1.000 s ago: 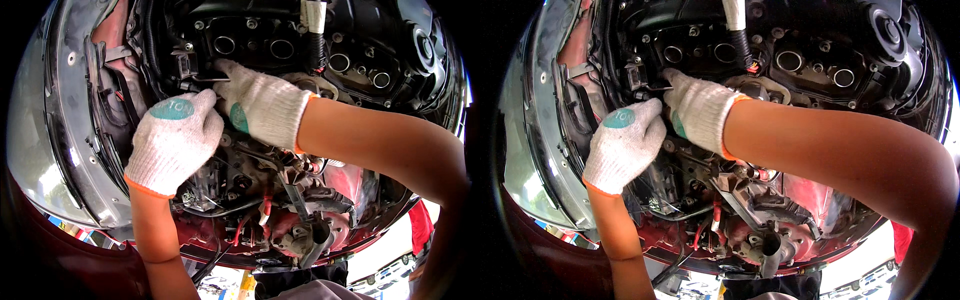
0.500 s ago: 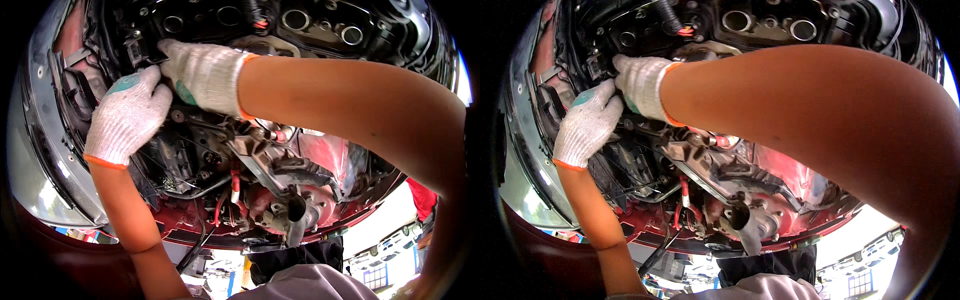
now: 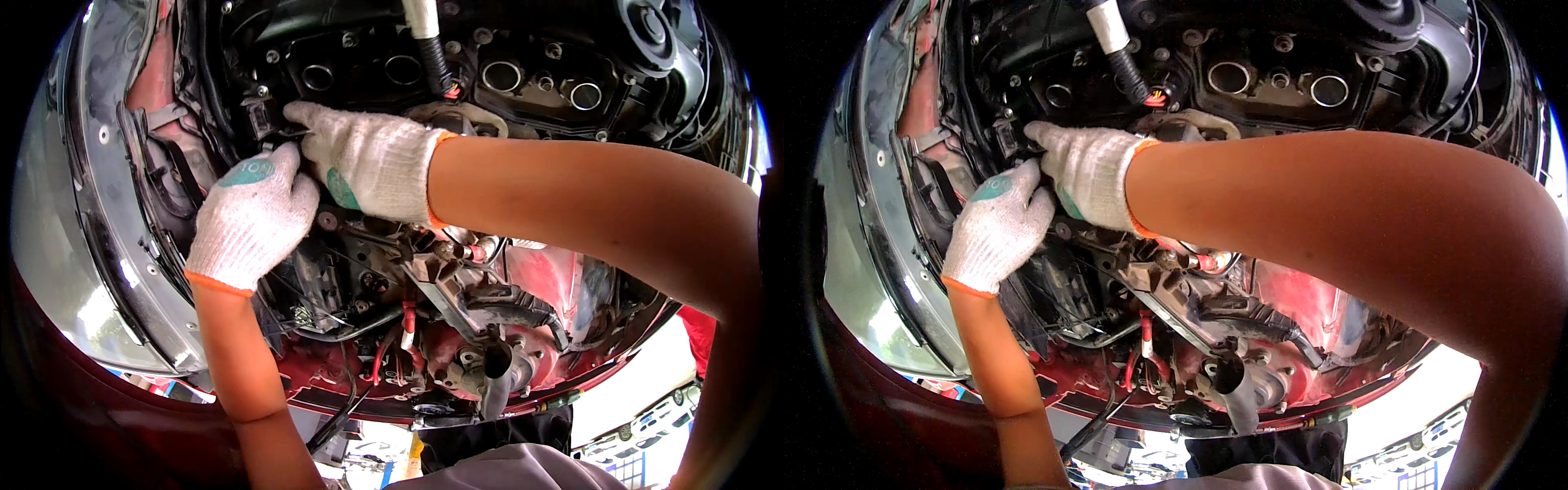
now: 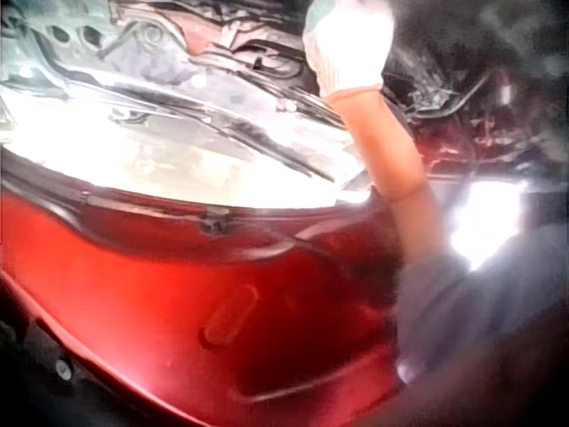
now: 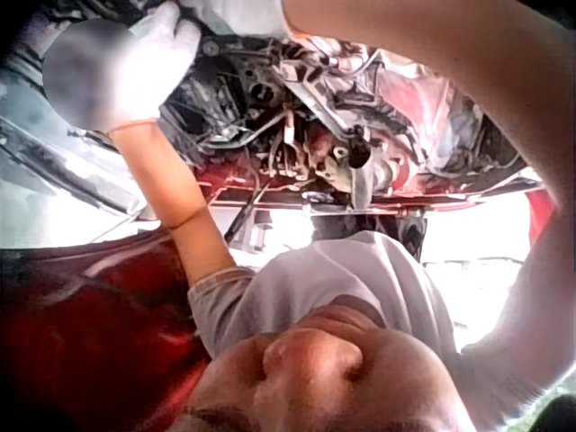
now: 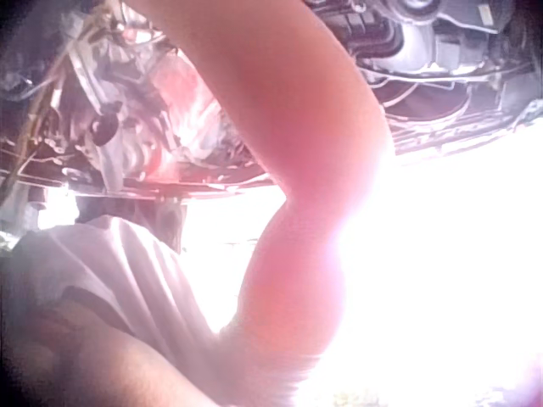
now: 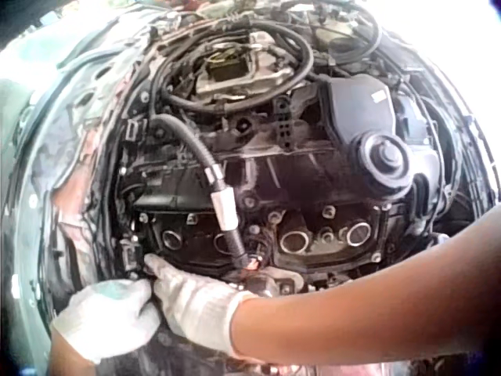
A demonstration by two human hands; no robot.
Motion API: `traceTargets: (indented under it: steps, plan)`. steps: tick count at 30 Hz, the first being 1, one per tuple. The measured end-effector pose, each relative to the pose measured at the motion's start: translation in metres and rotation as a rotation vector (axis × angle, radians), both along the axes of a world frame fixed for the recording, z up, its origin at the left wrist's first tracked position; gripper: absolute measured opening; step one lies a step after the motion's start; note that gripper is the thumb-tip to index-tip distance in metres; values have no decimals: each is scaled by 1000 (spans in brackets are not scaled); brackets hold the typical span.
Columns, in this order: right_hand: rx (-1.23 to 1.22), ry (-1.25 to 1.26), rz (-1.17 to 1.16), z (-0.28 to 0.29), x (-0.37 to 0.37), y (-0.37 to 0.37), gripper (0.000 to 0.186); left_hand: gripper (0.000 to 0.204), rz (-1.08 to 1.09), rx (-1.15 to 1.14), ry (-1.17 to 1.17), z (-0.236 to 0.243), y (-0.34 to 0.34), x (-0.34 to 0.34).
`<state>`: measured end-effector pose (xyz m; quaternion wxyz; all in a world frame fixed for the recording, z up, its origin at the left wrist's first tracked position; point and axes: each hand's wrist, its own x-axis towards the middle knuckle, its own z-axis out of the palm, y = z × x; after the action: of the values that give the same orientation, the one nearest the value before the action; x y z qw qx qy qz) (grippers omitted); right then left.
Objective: The person works on a car engine with the hood open, using a wrench to tighten bolts and adjusting various hoses and wires. The person wears gloves and manipulates components within the engine bay, occasionally reaching for tools or parts.
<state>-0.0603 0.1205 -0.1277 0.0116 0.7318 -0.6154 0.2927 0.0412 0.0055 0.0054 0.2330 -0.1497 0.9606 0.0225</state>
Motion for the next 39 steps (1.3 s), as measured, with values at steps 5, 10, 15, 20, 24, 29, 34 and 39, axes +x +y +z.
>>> traceTargets:
  steps: [5,10,15,20,24,29,34,39]
  plan:
    - [188,148,82,-3,6,-35,37,19,106,2,-87,4,5,-4]
    - [277,247,79,-10,10,-52,41,17,-166,-76,-59,-1,-4,10]
    - [263,305,31,-17,8,-52,45,18,69,-60,-68,4,7,-4]
    - [277,328,11,-30,13,-62,50,18,125,-32,-55,2,9,0]
    - [321,359,4,-29,21,-59,54,16,112,0,-40,4,4,-1]
    - [410,423,-2,-33,16,-33,60,23,67,117,-9,2,5,-10]
    - [508,494,200,10,7,-33,50,17,109,119,-21,-6,2,-1]
    - [375,325,151,24,13,-42,45,19,135,70,-69,23,2,-2]
